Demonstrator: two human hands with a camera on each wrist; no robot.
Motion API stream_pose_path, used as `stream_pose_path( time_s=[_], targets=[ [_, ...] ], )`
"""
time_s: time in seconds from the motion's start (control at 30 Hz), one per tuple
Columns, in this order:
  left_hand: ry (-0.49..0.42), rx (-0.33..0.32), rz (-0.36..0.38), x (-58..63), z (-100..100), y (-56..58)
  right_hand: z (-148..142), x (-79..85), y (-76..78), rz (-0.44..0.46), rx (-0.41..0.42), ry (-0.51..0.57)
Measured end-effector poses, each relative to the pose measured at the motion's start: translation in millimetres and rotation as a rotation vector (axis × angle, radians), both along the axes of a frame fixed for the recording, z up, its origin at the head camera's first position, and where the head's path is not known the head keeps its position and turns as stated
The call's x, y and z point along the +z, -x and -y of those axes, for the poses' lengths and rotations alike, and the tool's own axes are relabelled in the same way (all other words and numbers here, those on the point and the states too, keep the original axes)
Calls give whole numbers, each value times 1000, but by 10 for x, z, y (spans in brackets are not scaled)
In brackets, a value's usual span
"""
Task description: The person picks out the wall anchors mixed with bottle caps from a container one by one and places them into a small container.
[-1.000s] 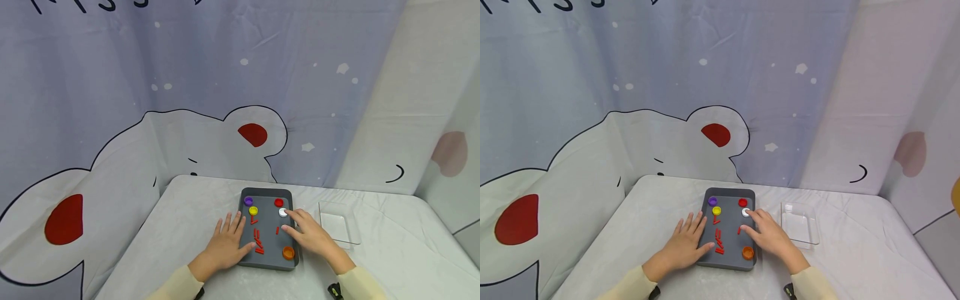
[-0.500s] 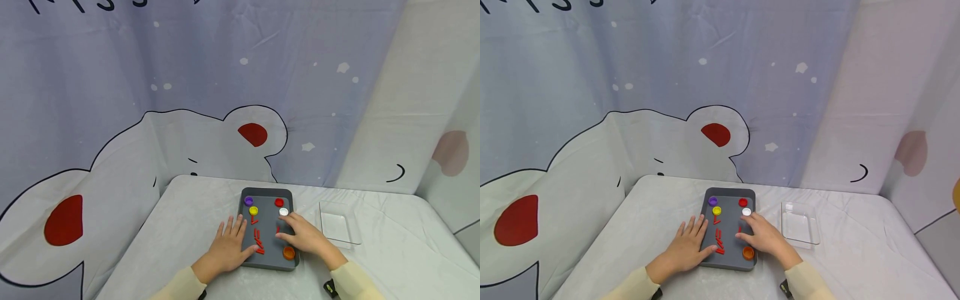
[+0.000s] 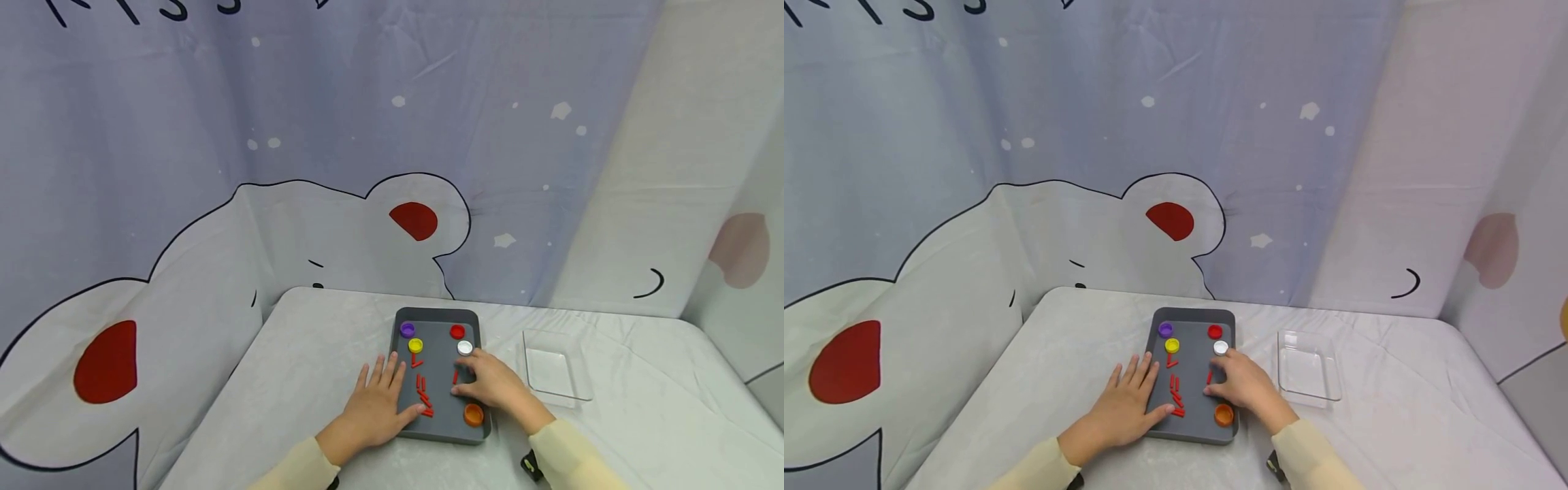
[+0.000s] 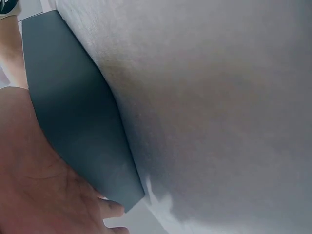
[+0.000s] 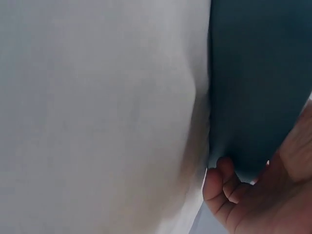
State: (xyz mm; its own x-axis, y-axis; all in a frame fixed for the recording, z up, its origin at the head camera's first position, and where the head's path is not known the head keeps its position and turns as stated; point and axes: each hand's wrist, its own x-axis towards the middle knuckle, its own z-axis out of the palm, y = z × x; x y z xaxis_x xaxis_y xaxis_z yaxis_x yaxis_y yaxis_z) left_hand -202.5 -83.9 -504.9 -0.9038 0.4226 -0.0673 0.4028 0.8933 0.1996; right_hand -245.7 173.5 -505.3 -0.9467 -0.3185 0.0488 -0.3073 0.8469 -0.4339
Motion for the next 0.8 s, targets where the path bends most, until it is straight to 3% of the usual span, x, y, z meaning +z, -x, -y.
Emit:
stream_pose_path(
  time_s=[0.5, 0.8],
  targets=[
    [20, 2, -19, -112, 19, 25, 79, -60, -3, -64, -45, -24],
    [6, -8, -20, -62, 15, 0, 84, -72, 5, -103, -61, -35]
  ],
)
